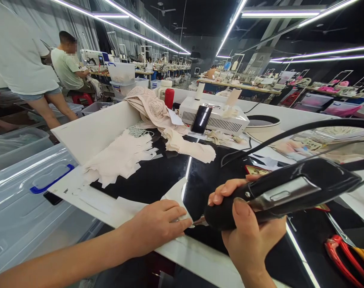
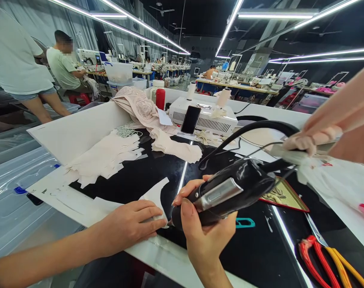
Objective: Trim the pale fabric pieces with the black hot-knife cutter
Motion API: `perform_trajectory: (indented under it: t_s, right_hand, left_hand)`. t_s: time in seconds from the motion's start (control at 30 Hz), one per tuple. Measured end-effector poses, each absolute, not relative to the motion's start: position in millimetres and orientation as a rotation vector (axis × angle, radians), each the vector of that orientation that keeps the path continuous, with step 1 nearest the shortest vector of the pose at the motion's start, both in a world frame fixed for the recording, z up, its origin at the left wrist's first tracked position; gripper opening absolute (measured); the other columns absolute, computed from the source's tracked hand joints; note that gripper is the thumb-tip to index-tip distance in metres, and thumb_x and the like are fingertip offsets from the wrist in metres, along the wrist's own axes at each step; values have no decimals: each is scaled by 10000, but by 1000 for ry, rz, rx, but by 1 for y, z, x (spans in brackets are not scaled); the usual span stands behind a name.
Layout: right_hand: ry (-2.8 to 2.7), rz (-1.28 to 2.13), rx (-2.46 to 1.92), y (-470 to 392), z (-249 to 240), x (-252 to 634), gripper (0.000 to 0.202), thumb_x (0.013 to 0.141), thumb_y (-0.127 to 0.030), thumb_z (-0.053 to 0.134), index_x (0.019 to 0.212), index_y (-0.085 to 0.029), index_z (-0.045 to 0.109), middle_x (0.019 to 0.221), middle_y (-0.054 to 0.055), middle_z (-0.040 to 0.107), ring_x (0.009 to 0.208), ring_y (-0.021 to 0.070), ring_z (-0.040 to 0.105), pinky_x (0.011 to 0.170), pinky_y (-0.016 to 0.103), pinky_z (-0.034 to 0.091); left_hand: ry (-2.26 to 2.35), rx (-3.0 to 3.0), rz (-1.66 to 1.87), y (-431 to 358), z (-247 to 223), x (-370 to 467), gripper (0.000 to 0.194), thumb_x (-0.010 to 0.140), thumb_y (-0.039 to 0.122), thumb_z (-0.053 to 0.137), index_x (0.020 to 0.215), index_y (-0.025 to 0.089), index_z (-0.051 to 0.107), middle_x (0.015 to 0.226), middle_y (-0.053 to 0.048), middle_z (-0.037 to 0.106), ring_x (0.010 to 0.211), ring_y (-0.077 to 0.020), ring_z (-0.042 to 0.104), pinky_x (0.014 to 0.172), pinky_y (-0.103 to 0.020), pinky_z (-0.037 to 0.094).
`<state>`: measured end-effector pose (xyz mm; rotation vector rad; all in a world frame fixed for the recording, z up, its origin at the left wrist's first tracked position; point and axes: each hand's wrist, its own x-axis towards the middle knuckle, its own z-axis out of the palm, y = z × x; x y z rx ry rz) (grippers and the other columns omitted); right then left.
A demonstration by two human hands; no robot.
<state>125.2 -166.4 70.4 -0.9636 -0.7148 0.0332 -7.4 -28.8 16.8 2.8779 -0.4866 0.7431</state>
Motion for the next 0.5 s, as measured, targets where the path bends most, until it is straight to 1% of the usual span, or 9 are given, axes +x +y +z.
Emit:
perform_trajectory:
  t_s: [0.37, 0.43, 0.5]
  right_hand:
    - [-707, 29, -982, -166, 71, 124, 362, 891, -291, 806, 1179, -264, 588, 821, -25, 681, 626, 156, 648, 579, 335, 600]
    - [-680, 31, -1017, -167, 72, 123, 371, 875, -310, 817, 1166, -262, 592, 805, -21, 677, 616, 167, 649, 573, 348, 601]
    - [-641, 30, -1072, -168, 70, 125, 382, 854, -339, 829, 1146, -263, 595, 783, -17, 671, 605, 180, 652, 568, 357, 603]
  left_hand:
    - [-438, 2898, 707, -29, 17, -10, 152, 1042, 158, 618, 1191, 144, 647, 1123, -87, 706, 1062, -218, 693, 966, -352, 599]
    - [-415, 2913, 728, -31, 15, -10, 145, 1059, 189, 606, 1193, 152, 647, 1119, -80, 710, 1050, -207, 694, 962, -344, 596]
    - [-395, 2930, 757, -32, 13, -9, 150, 1083, 254, 590, 1183, 162, 653, 1118, -69, 714, 1034, -188, 693, 978, -329, 587]
